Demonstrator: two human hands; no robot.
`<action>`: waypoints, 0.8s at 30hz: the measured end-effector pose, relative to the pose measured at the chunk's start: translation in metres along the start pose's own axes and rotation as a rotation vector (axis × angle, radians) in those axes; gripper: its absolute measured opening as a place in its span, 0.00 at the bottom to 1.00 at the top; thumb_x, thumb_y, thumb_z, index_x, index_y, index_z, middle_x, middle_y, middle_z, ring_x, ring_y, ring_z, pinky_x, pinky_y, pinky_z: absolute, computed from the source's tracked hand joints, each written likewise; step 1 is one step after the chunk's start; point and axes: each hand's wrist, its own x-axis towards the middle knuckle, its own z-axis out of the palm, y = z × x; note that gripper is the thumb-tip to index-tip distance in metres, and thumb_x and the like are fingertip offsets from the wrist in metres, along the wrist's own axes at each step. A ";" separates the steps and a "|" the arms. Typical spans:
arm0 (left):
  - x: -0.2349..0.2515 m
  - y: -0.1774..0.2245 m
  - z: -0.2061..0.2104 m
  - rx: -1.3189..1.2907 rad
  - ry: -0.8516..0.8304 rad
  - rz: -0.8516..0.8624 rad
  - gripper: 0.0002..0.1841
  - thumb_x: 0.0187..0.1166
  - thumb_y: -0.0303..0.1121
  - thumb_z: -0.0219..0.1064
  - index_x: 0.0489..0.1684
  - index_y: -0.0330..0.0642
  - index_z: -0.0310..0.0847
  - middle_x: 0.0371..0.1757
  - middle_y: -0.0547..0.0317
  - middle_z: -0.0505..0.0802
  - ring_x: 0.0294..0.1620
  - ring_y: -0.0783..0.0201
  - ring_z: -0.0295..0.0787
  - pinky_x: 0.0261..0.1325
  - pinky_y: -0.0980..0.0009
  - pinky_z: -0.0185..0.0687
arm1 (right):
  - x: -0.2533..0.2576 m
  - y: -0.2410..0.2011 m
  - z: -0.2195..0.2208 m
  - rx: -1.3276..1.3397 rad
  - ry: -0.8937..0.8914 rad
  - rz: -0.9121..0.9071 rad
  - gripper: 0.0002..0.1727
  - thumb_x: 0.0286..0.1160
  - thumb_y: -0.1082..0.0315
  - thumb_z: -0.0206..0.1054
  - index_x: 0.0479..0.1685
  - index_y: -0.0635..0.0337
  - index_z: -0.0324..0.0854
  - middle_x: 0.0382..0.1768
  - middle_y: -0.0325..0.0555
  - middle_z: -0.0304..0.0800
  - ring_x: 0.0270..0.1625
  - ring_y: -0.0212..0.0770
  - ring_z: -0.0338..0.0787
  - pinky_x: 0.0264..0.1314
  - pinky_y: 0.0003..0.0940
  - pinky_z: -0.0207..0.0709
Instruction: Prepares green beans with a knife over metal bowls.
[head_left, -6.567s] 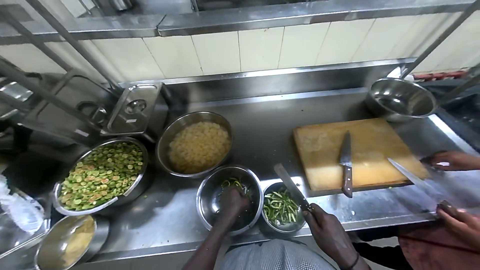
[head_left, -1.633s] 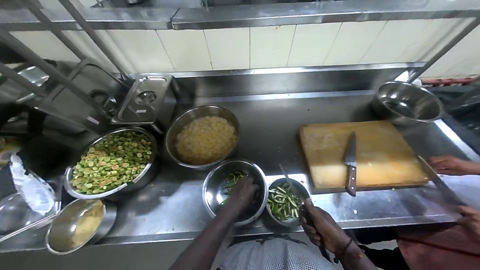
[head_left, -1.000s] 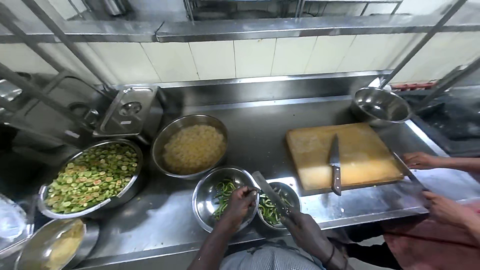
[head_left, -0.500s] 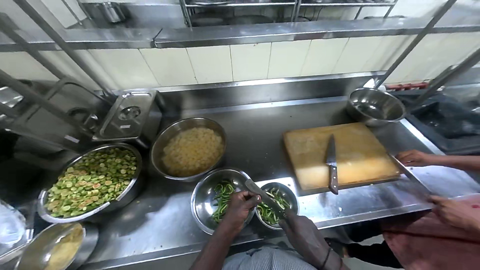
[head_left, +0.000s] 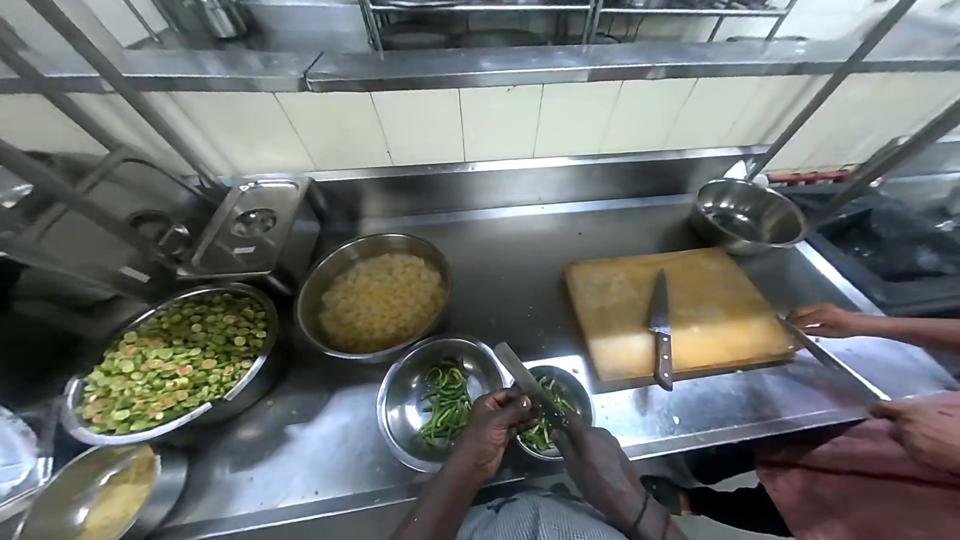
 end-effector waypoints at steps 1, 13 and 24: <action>0.000 -0.001 0.001 -0.003 0.023 0.009 0.05 0.83 0.21 0.64 0.44 0.27 0.83 0.41 0.43 0.93 0.41 0.52 0.94 0.54 0.57 0.92 | 0.000 0.000 0.000 -0.005 -0.010 0.007 0.24 0.91 0.50 0.51 0.63 0.59 0.80 0.37 0.55 0.89 0.44 0.56 0.91 0.52 0.56 0.82; 0.004 0.005 0.007 0.052 0.016 -0.156 0.05 0.81 0.22 0.68 0.44 0.28 0.80 0.40 0.44 0.94 0.40 0.53 0.96 0.51 0.58 0.94 | 0.005 -0.014 -0.008 -0.195 -0.117 0.031 0.22 0.92 0.52 0.48 0.65 0.58 0.77 0.44 0.57 0.91 0.53 0.59 0.93 0.57 0.57 0.82; 0.011 0.001 0.003 -0.062 0.015 -0.122 0.04 0.82 0.21 0.65 0.44 0.27 0.82 0.42 0.40 0.94 0.43 0.49 0.95 0.55 0.53 0.93 | 0.014 -0.004 -0.008 -0.035 -0.030 0.026 0.22 0.91 0.51 0.51 0.64 0.59 0.79 0.40 0.55 0.90 0.47 0.56 0.92 0.54 0.55 0.82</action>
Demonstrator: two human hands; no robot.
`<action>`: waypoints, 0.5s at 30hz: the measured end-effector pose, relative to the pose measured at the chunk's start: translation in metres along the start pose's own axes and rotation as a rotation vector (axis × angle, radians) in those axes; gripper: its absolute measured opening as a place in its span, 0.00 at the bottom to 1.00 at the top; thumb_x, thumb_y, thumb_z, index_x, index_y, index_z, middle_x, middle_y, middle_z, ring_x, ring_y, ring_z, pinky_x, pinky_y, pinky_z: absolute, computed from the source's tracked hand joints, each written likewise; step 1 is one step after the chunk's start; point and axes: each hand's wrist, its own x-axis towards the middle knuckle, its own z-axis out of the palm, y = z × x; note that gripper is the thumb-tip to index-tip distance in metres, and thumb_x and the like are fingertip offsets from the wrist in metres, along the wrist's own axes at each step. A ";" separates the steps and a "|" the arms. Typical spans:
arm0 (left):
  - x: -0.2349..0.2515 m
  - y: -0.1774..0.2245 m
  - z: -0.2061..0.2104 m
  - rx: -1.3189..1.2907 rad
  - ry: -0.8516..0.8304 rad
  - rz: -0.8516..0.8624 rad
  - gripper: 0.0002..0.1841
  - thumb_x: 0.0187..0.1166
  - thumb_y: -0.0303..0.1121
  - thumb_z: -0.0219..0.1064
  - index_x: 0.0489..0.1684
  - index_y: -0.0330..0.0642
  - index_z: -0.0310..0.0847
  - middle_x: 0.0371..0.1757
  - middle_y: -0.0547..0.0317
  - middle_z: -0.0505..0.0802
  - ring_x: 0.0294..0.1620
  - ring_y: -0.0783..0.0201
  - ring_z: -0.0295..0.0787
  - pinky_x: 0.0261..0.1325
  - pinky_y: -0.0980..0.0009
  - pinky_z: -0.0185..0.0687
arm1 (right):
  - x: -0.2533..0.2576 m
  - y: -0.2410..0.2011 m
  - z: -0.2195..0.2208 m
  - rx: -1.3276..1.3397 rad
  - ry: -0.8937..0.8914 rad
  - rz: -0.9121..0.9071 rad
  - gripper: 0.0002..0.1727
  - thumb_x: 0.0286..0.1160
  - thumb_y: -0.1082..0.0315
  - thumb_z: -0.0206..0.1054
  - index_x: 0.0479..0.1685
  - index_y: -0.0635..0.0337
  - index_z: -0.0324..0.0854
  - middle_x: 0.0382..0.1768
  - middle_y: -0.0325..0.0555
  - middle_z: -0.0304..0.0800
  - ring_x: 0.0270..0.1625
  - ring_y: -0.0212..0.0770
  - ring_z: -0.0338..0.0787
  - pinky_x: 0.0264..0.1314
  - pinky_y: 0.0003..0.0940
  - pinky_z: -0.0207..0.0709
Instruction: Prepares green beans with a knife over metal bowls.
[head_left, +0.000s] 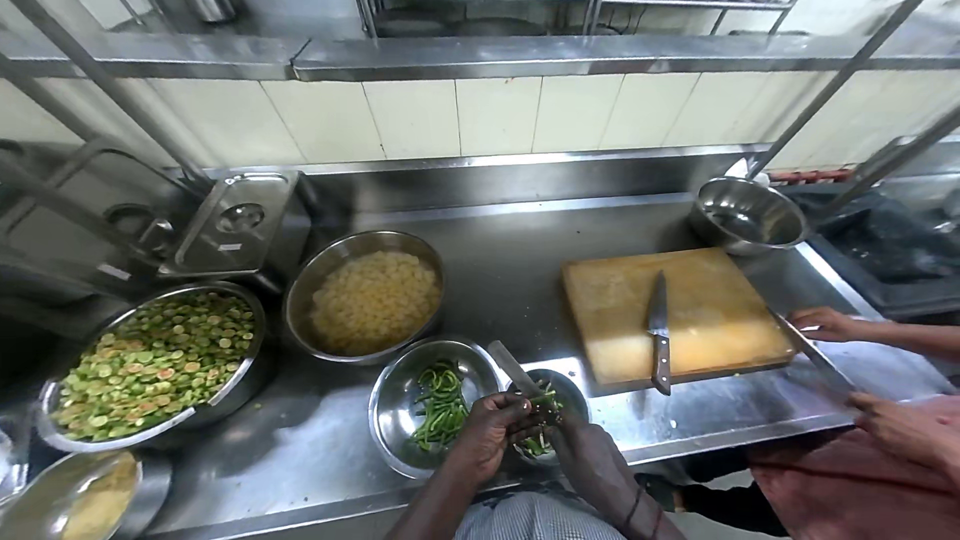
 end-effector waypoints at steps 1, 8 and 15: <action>0.001 0.000 0.002 0.016 0.012 0.011 0.04 0.82 0.21 0.66 0.43 0.26 0.82 0.40 0.40 0.94 0.41 0.49 0.95 0.54 0.54 0.93 | 0.001 -0.001 -0.001 -0.014 -0.015 0.006 0.22 0.91 0.51 0.51 0.64 0.59 0.79 0.40 0.56 0.90 0.48 0.57 0.92 0.55 0.56 0.82; 0.005 -0.007 0.007 0.125 0.022 0.006 0.04 0.78 0.21 0.70 0.39 0.28 0.81 0.35 0.45 0.93 0.36 0.55 0.94 0.48 0.60 0.93 | 0.006 0.002 -0.002 -0.067 -0.094 0.007 0.23 0.91 0.51 0.52 0.64 0.60 0.80 0.42 0.57 0.90 0.50 0.58 0.92 0.57 0.57 0.81; 0.010 -0.006 0.014 0.304 -0.016 0.012 0.13 0.70 0.22 0.77 0.48 0.28 0.82 0.39 0.47 0.93 0.37 0.58 0.93 0.48 0.63 0.92 | 0.008 0.008 -0.001 -0.080 -0.090 0.002 0.23 0.91 0.51 0.52 0.61 0.60 0.83 0.44 0.57 0.91 0.52 0.58 0.92 0.59 0.58 0.82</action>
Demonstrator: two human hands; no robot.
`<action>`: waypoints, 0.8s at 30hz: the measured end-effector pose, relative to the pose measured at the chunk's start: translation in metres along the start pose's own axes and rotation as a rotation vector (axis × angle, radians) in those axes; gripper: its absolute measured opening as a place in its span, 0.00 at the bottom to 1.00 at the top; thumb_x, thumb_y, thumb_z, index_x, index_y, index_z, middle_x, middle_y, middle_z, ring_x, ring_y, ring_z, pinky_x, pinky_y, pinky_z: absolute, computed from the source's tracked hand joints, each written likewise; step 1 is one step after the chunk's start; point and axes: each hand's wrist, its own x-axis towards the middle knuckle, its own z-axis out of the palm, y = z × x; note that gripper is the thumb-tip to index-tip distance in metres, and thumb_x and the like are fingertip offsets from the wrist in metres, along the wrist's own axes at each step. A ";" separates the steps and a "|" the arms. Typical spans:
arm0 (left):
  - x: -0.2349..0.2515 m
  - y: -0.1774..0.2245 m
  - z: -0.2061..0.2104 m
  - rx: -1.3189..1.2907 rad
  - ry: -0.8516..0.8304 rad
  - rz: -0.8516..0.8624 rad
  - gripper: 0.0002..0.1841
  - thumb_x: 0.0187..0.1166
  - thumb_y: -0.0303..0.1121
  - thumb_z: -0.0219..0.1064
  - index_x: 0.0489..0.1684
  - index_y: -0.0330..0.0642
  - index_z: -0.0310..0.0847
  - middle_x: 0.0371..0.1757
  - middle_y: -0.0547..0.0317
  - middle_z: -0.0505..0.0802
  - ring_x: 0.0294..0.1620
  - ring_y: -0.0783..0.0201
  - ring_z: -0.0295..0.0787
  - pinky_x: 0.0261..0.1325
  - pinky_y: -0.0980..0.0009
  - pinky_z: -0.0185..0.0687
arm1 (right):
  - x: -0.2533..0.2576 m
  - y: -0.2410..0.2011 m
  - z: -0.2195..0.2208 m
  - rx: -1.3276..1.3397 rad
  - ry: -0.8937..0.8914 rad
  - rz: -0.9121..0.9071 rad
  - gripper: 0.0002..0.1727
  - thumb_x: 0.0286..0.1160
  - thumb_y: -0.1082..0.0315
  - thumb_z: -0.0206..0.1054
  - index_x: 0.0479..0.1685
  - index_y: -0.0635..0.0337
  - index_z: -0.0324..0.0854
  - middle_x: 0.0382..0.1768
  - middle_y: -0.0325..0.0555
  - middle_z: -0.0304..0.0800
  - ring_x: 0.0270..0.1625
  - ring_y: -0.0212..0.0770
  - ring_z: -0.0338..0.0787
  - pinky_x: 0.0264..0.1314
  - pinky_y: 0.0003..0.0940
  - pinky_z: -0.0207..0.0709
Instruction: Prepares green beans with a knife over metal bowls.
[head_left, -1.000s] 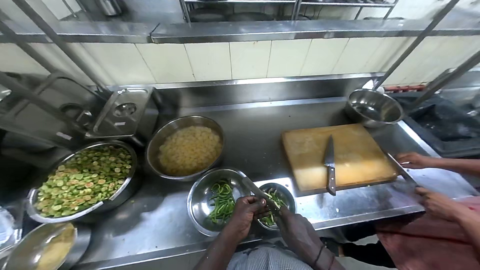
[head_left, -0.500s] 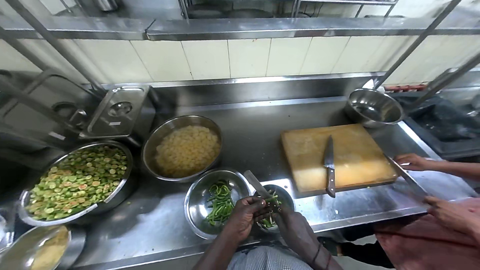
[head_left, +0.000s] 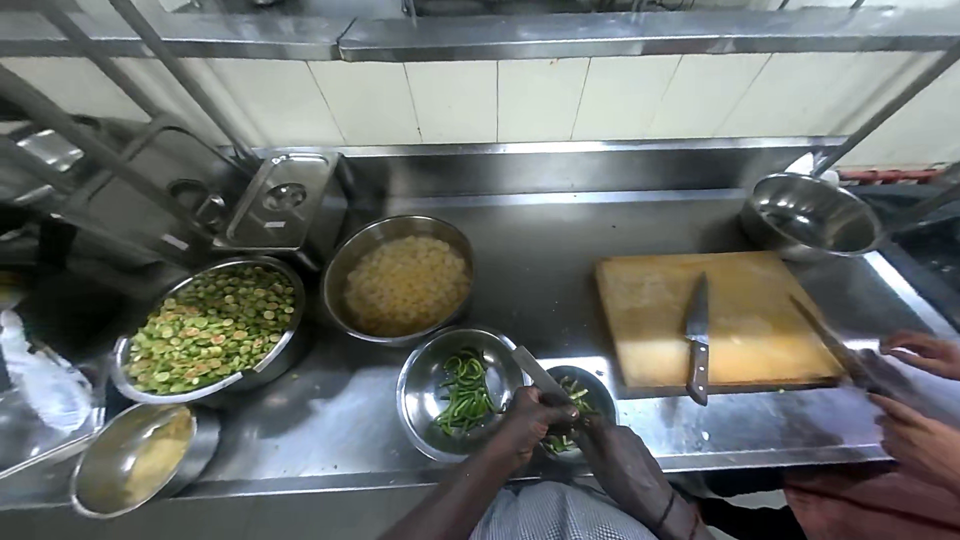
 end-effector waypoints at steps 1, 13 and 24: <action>0.002 0.001 -0.001 0.076 0.008 0.016 0.13 0.69 0.24 0.79 0.47 0.28 0.83 0.39 0.48 0.93 0.37 0.60 0.93 0.48 0.64 0.92 | -0.001 0.001 0.000 0.011 0.023 0.012 0.23 0.90 0.52 0.53 0.61 0.60 0.83 0.43 0.57 0.92 0.51 0.58 0.92 0.58 0.58 0.82; 0.003 0.024 -0.058 1.250 0.435 0.128 0.16 0.87 0.45 0.62 0.58 0.47 0.91 0.60 0.50 0.92 0.64 0.48 0.88 0.68 0.44 0.81 | -0.008 0.017 -0.005 0.071 0.214 0.113 0.19 0.90 0.52 0.56 0.56 0.59 0.82 0.32 0.53 0.89 0.40 0.55 0.92 0.47 0.56 0.83; 0.032 0.006 -0.074 1.395 0.511 -0.071 0.17 0.82 0.42 0.65 0.63 0.46 0.88 0.68 0.46 0.88 0.71 0.43 0.83 0.67 0.42 0.81 | -0.010 0.011 -0.002 0.056 0.153 0.109 0.21 0.90 0.51 0.54 0.61 0.59 0.80 0.35 0.52 0.90 0.43 0.55 0.92 0.50 0.55 0.83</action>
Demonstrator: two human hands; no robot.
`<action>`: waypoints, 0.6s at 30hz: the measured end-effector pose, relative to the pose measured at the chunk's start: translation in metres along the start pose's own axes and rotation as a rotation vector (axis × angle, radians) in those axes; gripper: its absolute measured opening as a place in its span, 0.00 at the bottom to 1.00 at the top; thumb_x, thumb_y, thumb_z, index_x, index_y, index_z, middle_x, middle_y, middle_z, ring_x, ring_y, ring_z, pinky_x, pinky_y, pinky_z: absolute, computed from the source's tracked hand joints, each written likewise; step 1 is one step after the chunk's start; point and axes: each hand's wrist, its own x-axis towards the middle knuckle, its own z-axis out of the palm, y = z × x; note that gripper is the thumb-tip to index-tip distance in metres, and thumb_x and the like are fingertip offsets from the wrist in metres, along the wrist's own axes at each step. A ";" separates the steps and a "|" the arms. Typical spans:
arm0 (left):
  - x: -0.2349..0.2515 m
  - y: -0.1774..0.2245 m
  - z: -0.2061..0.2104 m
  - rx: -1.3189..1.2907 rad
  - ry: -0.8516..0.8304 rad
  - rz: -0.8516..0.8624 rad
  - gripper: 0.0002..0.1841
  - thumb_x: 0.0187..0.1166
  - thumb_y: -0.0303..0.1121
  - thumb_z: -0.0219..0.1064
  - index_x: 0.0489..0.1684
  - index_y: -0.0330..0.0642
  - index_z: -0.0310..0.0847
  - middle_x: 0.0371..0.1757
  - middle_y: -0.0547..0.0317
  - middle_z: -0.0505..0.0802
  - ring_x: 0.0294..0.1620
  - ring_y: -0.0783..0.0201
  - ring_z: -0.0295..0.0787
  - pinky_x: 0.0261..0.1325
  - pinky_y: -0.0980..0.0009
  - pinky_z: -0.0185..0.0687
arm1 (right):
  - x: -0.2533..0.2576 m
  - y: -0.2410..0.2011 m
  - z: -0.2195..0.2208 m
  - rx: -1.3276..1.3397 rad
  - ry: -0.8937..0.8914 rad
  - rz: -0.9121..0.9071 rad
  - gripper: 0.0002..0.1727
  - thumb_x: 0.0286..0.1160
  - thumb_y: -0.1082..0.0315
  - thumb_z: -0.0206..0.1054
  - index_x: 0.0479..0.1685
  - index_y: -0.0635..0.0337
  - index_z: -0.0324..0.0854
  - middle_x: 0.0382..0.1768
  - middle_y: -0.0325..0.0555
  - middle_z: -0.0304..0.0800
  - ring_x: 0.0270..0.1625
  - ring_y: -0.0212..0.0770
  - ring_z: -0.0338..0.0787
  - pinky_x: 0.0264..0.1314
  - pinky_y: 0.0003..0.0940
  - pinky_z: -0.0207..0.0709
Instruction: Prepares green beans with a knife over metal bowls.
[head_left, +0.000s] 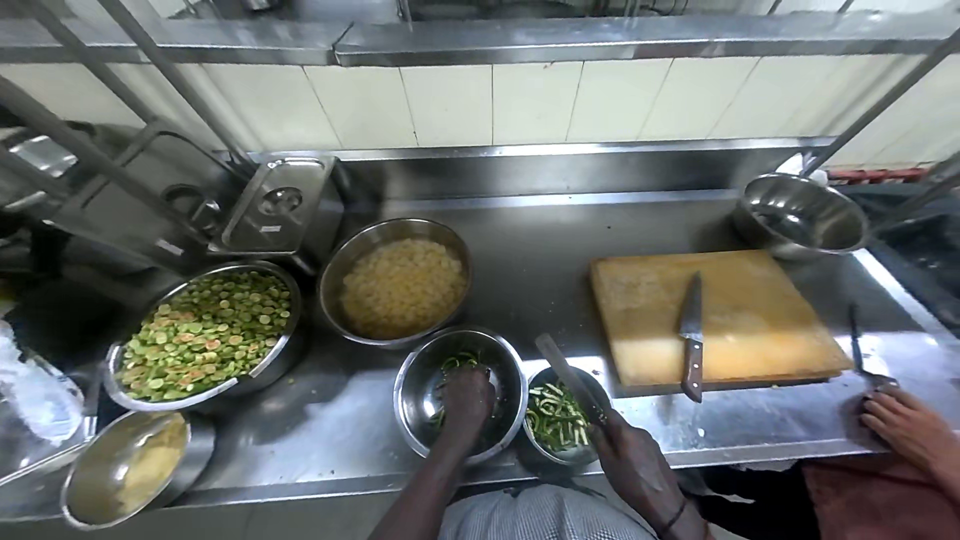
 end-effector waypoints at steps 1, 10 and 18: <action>0.001 -0.002 0.001 -0.031 0.022 0.021 0.17 0.80 0.43 0.66 0.61 0.46 0.89 0.67 0.47 0.88 0.71 0.45 0.83 0.68 0.43 0.80 | -0.001 0.001 0.000 0.003 0.003 0.001 0.21 0.90 0.51 0.54 0.62 0.58 0.81 0.35 0.53 0.90 0.43 0.55 0.92 0.50 0.55 0.83; -0.014 -0.004 -0.017 -0.703 0.140 0.290 0.15 0.74 0.27 0.73 0.56 0.32 0.84 0.51 0.44 0.92 0.42 0.55 0.93 0.51 0.53 0.91 | -0.006 -0.004 0.000 0.085 -0.098 -0.019 0.24 0.90 0.51 0.53 0.67 0.59 0.81 0.47 0.59 0.93 0.53 0.60 0.93 0.59 0.61 0.82; -0.029 0.017 -0.012 -1.193 -0.174 0.368 0.13 0.80 0.20 0.60 0.58 0.32 0.84 0.40 0.58 0.91 0.25 0.72 0.81 0.29 0.76 0.79 | -0.017 -0.002 -0.008 0.183 -0.067 -0.075 0.22 0.90 0.52 0.54 0.65 0.60 0.81 0.47 0.62 0.93 0.53 0.63 0.93 0.56 0.65 0.81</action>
